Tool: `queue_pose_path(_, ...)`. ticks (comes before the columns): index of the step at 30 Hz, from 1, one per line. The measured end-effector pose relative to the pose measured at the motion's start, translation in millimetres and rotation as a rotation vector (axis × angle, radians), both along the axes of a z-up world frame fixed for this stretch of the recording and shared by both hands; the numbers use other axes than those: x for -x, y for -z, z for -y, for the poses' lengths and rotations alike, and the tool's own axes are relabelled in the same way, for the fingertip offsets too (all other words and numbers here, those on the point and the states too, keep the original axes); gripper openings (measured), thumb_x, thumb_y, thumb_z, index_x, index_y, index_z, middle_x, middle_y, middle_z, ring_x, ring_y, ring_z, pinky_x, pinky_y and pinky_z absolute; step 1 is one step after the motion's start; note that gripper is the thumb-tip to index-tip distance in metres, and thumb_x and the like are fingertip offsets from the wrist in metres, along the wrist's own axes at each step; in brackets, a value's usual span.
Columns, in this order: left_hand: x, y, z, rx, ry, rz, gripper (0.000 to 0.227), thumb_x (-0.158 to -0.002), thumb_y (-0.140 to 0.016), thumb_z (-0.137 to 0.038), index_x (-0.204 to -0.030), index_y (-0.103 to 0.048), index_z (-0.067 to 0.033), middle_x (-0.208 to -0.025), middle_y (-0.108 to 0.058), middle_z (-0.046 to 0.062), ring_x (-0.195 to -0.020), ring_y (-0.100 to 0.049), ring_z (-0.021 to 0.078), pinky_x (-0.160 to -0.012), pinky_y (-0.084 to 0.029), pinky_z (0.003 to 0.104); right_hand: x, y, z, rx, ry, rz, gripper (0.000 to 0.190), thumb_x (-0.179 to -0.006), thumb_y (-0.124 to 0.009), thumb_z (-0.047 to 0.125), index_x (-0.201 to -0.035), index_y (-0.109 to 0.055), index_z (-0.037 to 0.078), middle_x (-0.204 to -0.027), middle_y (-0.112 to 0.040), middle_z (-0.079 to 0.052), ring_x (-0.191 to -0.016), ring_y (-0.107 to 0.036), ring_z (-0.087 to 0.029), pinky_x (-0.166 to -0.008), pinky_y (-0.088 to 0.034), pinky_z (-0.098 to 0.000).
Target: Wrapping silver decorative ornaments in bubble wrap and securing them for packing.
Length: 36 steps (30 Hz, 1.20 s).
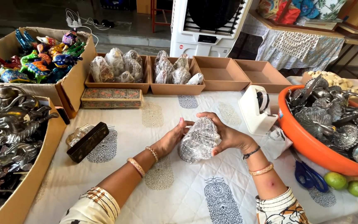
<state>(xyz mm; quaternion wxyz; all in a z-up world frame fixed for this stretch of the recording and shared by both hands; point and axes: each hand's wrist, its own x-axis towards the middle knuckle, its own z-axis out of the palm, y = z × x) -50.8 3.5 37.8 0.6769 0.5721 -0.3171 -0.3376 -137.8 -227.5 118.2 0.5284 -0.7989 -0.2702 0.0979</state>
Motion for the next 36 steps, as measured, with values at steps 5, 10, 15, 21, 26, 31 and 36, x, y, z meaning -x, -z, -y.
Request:
queue_pose_path(5,-6,6,0,0.028,-0.036,-0.003,0.089,-0.094,-0.016,-0.074,-0.150,-0.040,-0.0088,-0.144,-0.056,0.022,-0.140,-0.047,0.0293,-0.121,-0.029,0.042,-1,2,-1,0.049,0.038,0.081,0.136,-0.049,-0.094,0.057,-0.159,-0.026,0.013,-0.156,-0.034,-0.009,-0.150,-0.034,-0.027,-0.125,-0.034,-0.0418)
queue_pose_path(10,-3,4,1,-0.001,-0.016,-0.008,0.087,-0.095,-0.015,-0.073,-0.149,-0.041,-0.0096,-0.144,-0.056,0.021,-0.140,-0.049,0.0281,-0.120,-0.030,0.041,-4,11,4,0.137,-0.034,0.273,0.141,-0.051,-0.087,0.063,-0.164,-0.018,0.013,-0.168,-0.022,-0.008,-0.158,-0.021,-0.027,-0.129,-0.027,-0.0429)
queue_pose_path(15,-3,3,-1,0.022,-0.016,-0.011,0.088,-0.095,-0.015,-0.073,-0.150,-0.040,-0.0089,-0.144,-0.056,0.023,-0.140,-0.049,0.0298,-0.121,-0.030,0.042,2,14,-7,-0.096,0.052,0.043,0.140,-0.051,-0.094,0.062,-0.160,-0.021,0.014,-0.161,-0.031,-0.006,-0.153,-0.030,-0.024,-0.128,-0.029,-0.0427)
queue_pose_path(21,-10,14,1,0.042,-0.078,-0.007,0.089,-0.095,-0.014,-0.074,-0.152,-0.035,-0.0086,-0.149,-0.048,0.022,-0.146,-0.039,0.0291,-0.123,-0.023,0.042,-6,21,3,-0.131,0.103,0.155,0.125,-0.057,-0.094,0.056,-0.157,-0.031,0.015,-0.155,-0.037,-0.007,-0.151,-0.034,-0.024,-0.128,-0.031,-0.0433)
queue_pose_path(26,-23,32,7,0.082,-0.143,-0.041,0.087,-0.096,-0.015,-0.071,-0.151,-0.034,-0.0073,-0.140,-0.054,0.025,-0.136,-0.047,0.0345,-0.117,-0.034,0.046,0,-3,18,-0.368,0.220,0.171,0.118,-0.056,-0.098,0.049,-0.151,-0.037,0.014,-0.150,-0.042,-0.007,-0.146,-0.037,-0.027,-0.123,-0.036,-0.0468)
queue_pose_path(31,-24,36,9,0.143,-0.129,0.014,0.083,-0.098,-0.017,-0.068,-0.150,-0.033,-0.0054,-0.133,-0.059,0.024,-0.132,-0.051,0.0315,-0.114,-0.038,0.045,-30,-28,62,-0.559,0.274,0.321,0.105,-0.070,-0.098,0.037,-0.153,-0.036,0.018,-0.153,-0.042,-0.007,-0.151,-0.035,-0.026,-0.129,-0.035,-0.0461)
queue_pose_path(36,-22,35,9,0.106,-0.152,0.015,0.080,-0.100,-0.015,-0.065,-0.149,-0.034,-0.0042,-0.128,-0.061,0.022,-0.127,-0.053,0.0297,-0.113,-0.040,0.043,-85,-74,97,-0.524,0.396,0.449,0.093,-0.075,-0.089,0.014,-0.149,-0.035,0.025,-0.148,-0.043,-0.007,-0.146,-0.044,-0.029,-0.119,-0.041,-0.0443)
